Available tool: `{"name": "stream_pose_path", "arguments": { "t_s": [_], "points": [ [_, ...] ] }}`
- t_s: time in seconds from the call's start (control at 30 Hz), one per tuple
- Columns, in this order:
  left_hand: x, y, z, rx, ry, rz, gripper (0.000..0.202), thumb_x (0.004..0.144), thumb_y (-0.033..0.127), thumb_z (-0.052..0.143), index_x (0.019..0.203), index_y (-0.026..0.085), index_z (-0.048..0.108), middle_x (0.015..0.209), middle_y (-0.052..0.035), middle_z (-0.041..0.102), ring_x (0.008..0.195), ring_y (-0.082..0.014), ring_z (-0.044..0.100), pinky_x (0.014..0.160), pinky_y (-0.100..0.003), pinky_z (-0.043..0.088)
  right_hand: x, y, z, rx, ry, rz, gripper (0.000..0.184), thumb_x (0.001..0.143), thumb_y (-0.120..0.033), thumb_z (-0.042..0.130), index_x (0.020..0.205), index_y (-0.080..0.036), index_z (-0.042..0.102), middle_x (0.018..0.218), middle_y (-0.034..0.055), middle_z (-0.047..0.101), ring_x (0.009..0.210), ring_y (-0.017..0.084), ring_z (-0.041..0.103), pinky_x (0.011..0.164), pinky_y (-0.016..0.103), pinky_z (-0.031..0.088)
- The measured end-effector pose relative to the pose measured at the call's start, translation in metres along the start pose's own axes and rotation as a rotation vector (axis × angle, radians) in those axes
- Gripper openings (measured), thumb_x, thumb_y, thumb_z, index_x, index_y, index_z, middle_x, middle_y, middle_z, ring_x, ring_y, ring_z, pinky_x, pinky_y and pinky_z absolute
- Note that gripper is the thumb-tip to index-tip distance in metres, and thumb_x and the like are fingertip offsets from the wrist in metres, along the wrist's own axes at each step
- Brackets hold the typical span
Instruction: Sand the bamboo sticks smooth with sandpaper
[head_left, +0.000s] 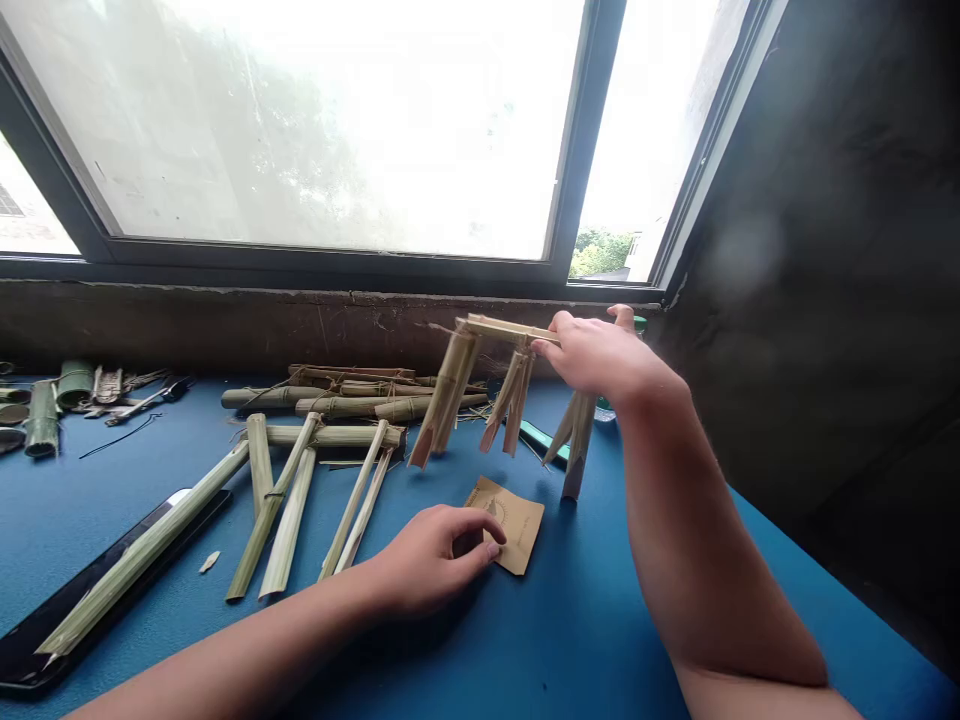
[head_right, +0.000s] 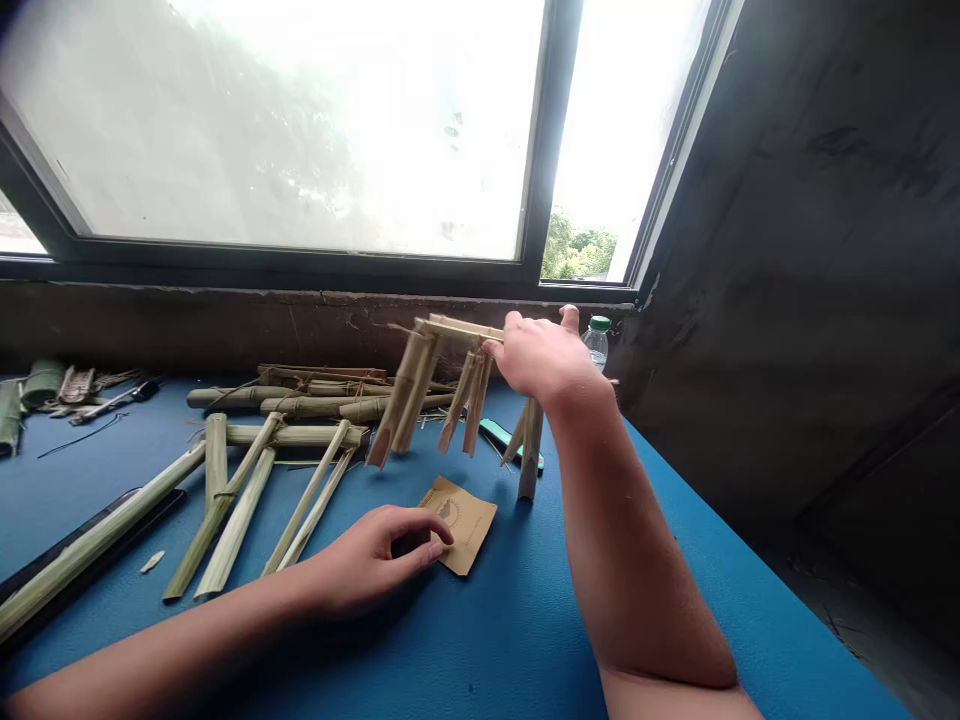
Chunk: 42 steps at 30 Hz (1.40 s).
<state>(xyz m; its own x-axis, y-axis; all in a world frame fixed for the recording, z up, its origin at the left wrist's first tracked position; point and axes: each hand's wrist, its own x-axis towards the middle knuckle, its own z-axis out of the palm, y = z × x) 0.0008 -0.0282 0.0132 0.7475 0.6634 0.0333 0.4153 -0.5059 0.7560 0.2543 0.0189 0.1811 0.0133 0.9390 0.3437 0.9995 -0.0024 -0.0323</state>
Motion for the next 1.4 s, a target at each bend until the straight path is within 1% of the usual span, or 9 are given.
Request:
{"name": "stream_pose_path", "arguments": {
  "t_s": [0.1,0.2,0.33,0.53,0.67,0.83,0.97,1.17,1.4],
  "points": [
    [0.0,0.0,0.001,0.017,0.002,-0.001,0.038,0.101,0.05,0.055,0.112,0.022,0.078,0.095,-0.0043,0.077,0.08,-0.0195,0.063,0.073,-0.028,0.046,0.001,0.006,0.0,-0.047,-0.02,0.04,0.042,0.108,-0.05,0.038,0.118,-0.017,0.062,0.12,0.0172,0.076,0.115,0.04,0.065,0.112,0.058,0.026],
    [0.0,-0.001,0.001,0.034,-0.001,0.003,0.038,0.102,0.049,0.054,0.112,0.022,0.078,0.095,-0.0041,0.077,0.08,-0.0192,0.063,0.073,-0.028,0.046,0.002,0.008,-0.001,-0.001,0.031,0.025,0.048,0.108,-0.055,0.033,0.128,-0.021,0.06,0.132,0.0148,0.073,0.12,0.04,0.062,0.109,0.056,0.031],
    [0.0,-0.002,0.001,0.049,-0.004,0.01,0.037,0.102,0.049,0.054,0.113,0.023,0.078,0.096,-0.0039,0.078,0.084,-0.02,0.065,0.076,-0.028,0.047,0.0,0.007,-0.003,0.044,0.139,-0.052,0.054,0.103,-0.068,0.045,0.131,-0.026,0.064,0.124,0.0115,0.076,0.117,0.04,0.063,0.107,0.056,0.034],
    [0.001,-0.002,0.002,0.05,-0.004,0.028,0.033,0.102,0.046,0.056,0.114,0.024,0.078,0.099,-0.0043,0.079,0.09,-0.0216,0.067,0.084,-0.029,0.049,0.003,0.007,0.0,0.034,0.27,-0.174,0.045,0.109,-0.054,0.042,0.126,-0.02,0.066,0.126,0.0138,0.073,0.123,0.037,0.064,0.119,0.059,0.018],
    [0.001,-0.001,0.003,0.056,-0.003,0.04,0.031,0.102,0.044,0.056,0.113,0.025,0.078,0.099,-0.0039,0.079,0.089,-0.0212,0.068,0.085,-0.029,0.049,0.002,0.001,-0.001,0.054,0.329,-0.183,0.038,0.11,-0.048,0.043,0.121,-0.02,0.066,0.126,0.0146,0.073,0.126,0.036,0.062,0.118,0.057,0.018],
    [0.001,-0.002,0.002,0.056,-0.02,0.051,0.027,0.102,0.04,0.056,0.11,0.025,0.078,0.093,-0.0018,0.078,0.083,-0.0187,0.067,0.081,-0.027,0.048,-0.004,-0.006,-0.005,0.091,0.299,-0.159,0.042,0.112,-0.048,0.035,0.114,-0.021,0.068,0.121,0.0153,0.074,0.125,0.038,0.061,0.116,0.062,0.018],
    [0.001,-0.003,0.002,0.061,-0.022,0.06,0.026,0.103,0.037,0.056,0.11,0.025,0.077,0.093,-0.0013,0.077,0.082,-0.0179,0.065,0.079,-0.027,0.046,-0.005,-0.004,-0.008,0.126,0.211,-0.158,0.05,0.111,-0.053,0.033,0.104,-0.025,0.073,0.106,0.01,0.078,0.111,0.036,0.065,0.109,0.061,0.024],
    [0.0,-0.003,0.002,0.071,-0.019,0.074,0.025,0.102,0.037,0.056,0.111,0.026,0.077,0.093,-0.0009,0.077,0.082,-0.0177,0.066,0.077,-0.027,0.046,-0.006,0.0,-0.015,0.181,0.235,-0.212,0.043,0.106,-0.058,0.048,0.105,-0.027,0.077,0.093,0.0073,0.078,0.104,0.034,0.067,0.104,0.057,0.026],
    [0.001,-0.001,0.002,0.089,-0.014,0.064,0.029,0.103,0.041,0.055,0.112,0.025,0.078,0.096,-0.0038,0.079,0.087,-0.021,0.069,0.082,-0.028,0.049,-0.013,-0.001,-0.02,0.225,0.404,-0.303,0.043,0.103,-0.055,0.059,0.127,-0.023,0.073,0.123,0.0125,0.076,0.122,0.035,0.063,0.109,0.055,0.024]
  ]
}}
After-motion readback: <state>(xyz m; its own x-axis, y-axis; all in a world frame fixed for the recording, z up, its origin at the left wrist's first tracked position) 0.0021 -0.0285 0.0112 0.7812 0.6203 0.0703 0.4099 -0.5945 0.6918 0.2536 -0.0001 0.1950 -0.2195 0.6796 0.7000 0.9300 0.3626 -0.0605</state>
